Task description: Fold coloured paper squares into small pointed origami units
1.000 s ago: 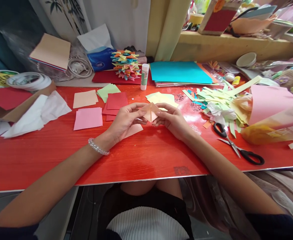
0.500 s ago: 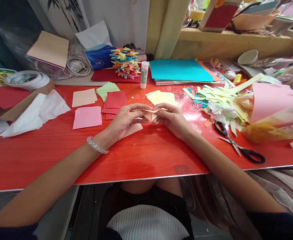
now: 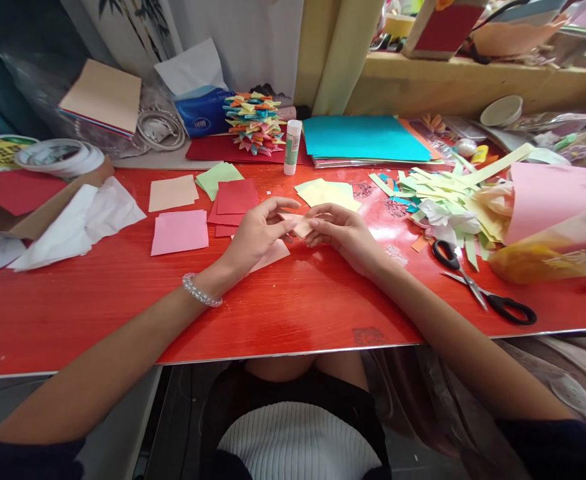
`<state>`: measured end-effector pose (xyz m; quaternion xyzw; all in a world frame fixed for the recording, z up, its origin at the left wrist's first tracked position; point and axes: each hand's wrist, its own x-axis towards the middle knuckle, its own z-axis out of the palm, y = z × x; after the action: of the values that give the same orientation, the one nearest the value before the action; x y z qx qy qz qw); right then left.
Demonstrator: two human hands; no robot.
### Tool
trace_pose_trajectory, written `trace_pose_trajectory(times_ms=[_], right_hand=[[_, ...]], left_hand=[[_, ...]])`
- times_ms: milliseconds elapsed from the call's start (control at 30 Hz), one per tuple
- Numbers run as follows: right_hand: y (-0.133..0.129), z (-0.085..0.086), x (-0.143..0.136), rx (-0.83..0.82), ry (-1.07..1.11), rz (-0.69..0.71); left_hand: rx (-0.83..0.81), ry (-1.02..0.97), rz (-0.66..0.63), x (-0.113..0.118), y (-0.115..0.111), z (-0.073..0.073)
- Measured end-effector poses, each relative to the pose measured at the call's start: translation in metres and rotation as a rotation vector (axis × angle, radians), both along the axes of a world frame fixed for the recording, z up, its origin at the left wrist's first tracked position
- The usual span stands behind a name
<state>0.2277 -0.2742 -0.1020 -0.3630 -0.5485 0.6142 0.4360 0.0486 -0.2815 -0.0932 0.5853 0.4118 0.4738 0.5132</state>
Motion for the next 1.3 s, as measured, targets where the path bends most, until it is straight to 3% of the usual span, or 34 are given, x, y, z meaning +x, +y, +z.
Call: trace_pose_trajectory(times_ms=[133, 300, 533, 733, 933, 1067, 1233, 1300], right_hand=[[0.0, -0.002, 0.001, 0.014, -0.051, 0.004], [0.001, -0.001, 0.002, 0.036, -0.05, -0.02], [-0.002, 0.004, 0.001, -0.015, -0.1, 0.038], [-0.003, 0.001, 0.001, 0.043, -0.049, -0.008], [-0.008, 0.004, -0.004, 0.096, -0.243, 0.107], [-0.013, 0.009, -0.005, 0.196, -0.355, 0.224], [-0.012, 0.005, -0.005, 0.182, -0.312, 0.072], [-0.012, 0.003, -0.006, 0.15, -0.257, 0.074]], left_hand=[[0.05, 0.06, 0.031, -0.001, 0.001, -0.001], [-0.057, 0.021, 0.034, -0.002, 0.001, 0.002], [-0.055, 0.017, 0.087, -0.002, 0.0, 0.004], [-0.055, 0.059, -0.034, 0.0, 0.001, -0.002], [0.214, 0.321, 0.025, 0.0, -0.006, 0.001], [0.333, 0.469, -0.037, 0.0, -0.011, 0.003], [0.257, 0.405, -0.001, 0.0, -0.009, 0.003], [0.22, 0.354, 0.003, -0.001, -0.009, 0.004]])
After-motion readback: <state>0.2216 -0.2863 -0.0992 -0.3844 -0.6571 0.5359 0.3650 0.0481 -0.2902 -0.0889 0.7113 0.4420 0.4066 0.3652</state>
